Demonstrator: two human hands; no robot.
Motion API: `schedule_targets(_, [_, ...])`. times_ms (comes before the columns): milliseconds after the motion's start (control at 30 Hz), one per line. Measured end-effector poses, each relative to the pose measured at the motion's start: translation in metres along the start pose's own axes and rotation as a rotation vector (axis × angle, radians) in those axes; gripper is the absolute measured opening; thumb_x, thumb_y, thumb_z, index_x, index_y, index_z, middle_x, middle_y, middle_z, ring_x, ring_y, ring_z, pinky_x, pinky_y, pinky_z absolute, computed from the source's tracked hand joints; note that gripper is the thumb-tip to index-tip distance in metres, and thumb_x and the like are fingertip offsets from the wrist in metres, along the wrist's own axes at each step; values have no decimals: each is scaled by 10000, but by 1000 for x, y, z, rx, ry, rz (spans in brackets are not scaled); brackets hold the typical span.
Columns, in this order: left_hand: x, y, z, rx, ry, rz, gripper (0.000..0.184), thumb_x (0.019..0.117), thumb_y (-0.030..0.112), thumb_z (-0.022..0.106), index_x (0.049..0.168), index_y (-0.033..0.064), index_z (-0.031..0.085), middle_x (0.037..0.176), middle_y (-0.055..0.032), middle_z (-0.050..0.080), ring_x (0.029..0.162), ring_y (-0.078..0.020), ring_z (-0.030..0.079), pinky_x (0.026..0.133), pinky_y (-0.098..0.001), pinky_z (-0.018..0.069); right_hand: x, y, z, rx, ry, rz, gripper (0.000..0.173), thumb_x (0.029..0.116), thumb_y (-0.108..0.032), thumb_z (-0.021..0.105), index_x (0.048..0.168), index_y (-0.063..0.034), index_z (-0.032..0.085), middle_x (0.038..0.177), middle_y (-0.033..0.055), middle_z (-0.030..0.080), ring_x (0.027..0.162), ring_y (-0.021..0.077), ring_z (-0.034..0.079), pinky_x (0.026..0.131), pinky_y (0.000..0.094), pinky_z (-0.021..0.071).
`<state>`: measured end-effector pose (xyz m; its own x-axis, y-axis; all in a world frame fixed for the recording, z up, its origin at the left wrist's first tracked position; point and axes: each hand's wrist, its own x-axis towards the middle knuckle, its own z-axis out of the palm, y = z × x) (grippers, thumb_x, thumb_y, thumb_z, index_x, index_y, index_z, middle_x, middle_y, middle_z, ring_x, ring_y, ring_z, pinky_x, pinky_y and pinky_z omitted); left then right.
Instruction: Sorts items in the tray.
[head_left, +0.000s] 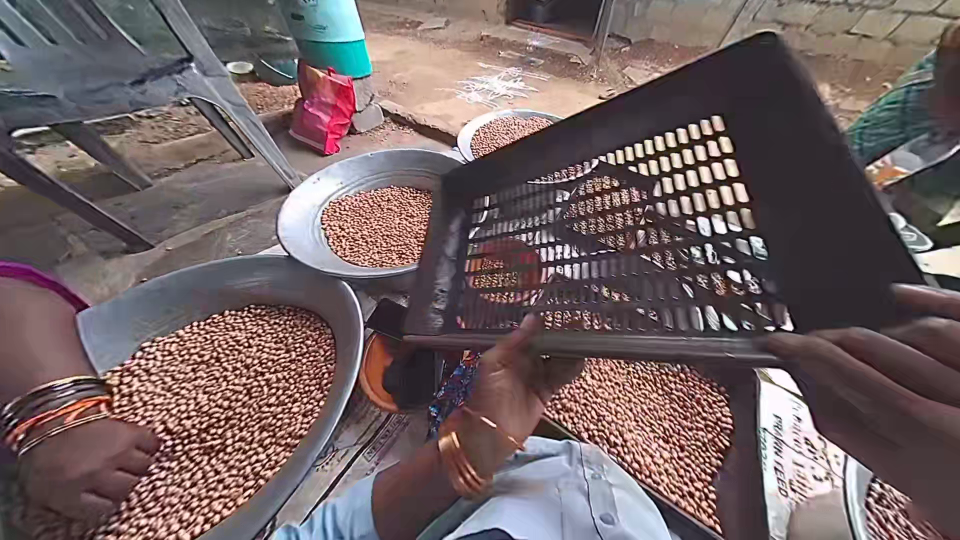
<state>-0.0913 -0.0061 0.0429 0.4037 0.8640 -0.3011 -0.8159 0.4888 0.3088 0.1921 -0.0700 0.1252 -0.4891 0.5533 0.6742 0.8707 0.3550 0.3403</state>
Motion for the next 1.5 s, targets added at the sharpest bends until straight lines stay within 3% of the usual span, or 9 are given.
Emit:
schedule_targets(200, [-20, 53, -75, 14, 298, 546, 271, 1090, 171, 323, 1135, 0, 529, 1092, -241, 715, 1031, -371, 741, 888, -475, 634, 92, -23, 51, 311, 147, -224, 306, 1006, -191, 638, 1295, -214, 736, 1257, 110, 716, 1190, 275, 651, 1184, 561, 334])
schedule_targets(333, [-27, 74, -111, -64, 434, 652, 316, 1125, 252, 283, 1280, 33, 450, 1246, -240, 652, 1160, -349, 690, 942, -452, 610, 70, 0, 53, 348, 204, -66, 201, 1000, -163, 631, 1106, -123, 797, 1028, 64, 776, 1011, 209, 719, 1055, 464, 486])
schedule_targets(500, [-17, 84, -120, -178, 456, 781, 381, 1132, 348, 285, 1343, 66, 431, 1279, -184, 649, 1178, -278, 686, 941, -374, 605, -26, 51, 98, 336, -184, 356, 136, 960, -132, 648, 987, -102, 778, 905, 70, 764, 805, 247, 730, 698, 468, 563])
schedule_targets(633, [6, 76, -108, -28, 342, 674, 529, 1133, 450, 179, 1285, 32, 465, 1142, -137, 730, 1040, -228, 746, 851, -326, 630, -103, 54, 153, 440, -633, 682, 88, 950, -86, 686, 959, -84, 774, 883, 119, 752, 851, 335, 725, 776, 603, 551])
schedule_targets(733, [30, 43, -81, 317, 128, 510, 451, 1133, 243, 167, 1244, 120, 586, 1018, -35, 780, 900, -149, 765, 759, -277, 629, -133, 44, 190, 499, -772, 789, 186, 1008, -141, 606, 1060, -76, 772, 982, 136, 764, 964, 347, 724, 875, 600, 536])
schedule_targets(867, [93, -8, -67, 1243, -240, 502, 211, 988, 16, 516, 1141, 12, 661, 973, -32, 748, 831, -117, 739, 773, -264, 632, -144, 29, 220, 472, -836, 837, 266, 1018, -149, 571, 1216, -74, 732, 1149, 162, 740, 1117, 361, 690, 977, 584, 508])
schedule_targets(1067, [173, -69, -79, 2257, -350, 349, 247, 1021, 105, 581, 1185, 53, 757, 1219, -155, 732, 1196, -307, 675, 1082, -457, 488, -147, 22, 225, 409, -820, 839, 253, 1014, -162, 574, 1178, -47, 728, 1134, 195, 728, 1103, 382, 692, 941, 581, 518])
schedule_targets(1333, [190, -84, -81, 2173, -351, 136, 218, 996, 125, 639, 1151, 27, 757, 1191, -139, 741, 1183, -253, 677, 1083, -412, 483, -151, 28, 222, 495, -837, 977, 269, 986, -216, 641, 1194, -74, 735, 1162, 169, 707, 1128, 353, 667, 970, 572, 503])
schedule_targets(1500, [186, -62, -99, 1434, -330, -155, 198, 1051, 49, 478, 1169, -1, 629, 925, -26, 645, 653, -57, 616, 635, -229, 551, -163, 37, 194, 949, -356, 1367, 146, 1007, -124, 615, 1102, -17, 645, 864, 66, 689, 687, 120, 642, 673, 316, 552])
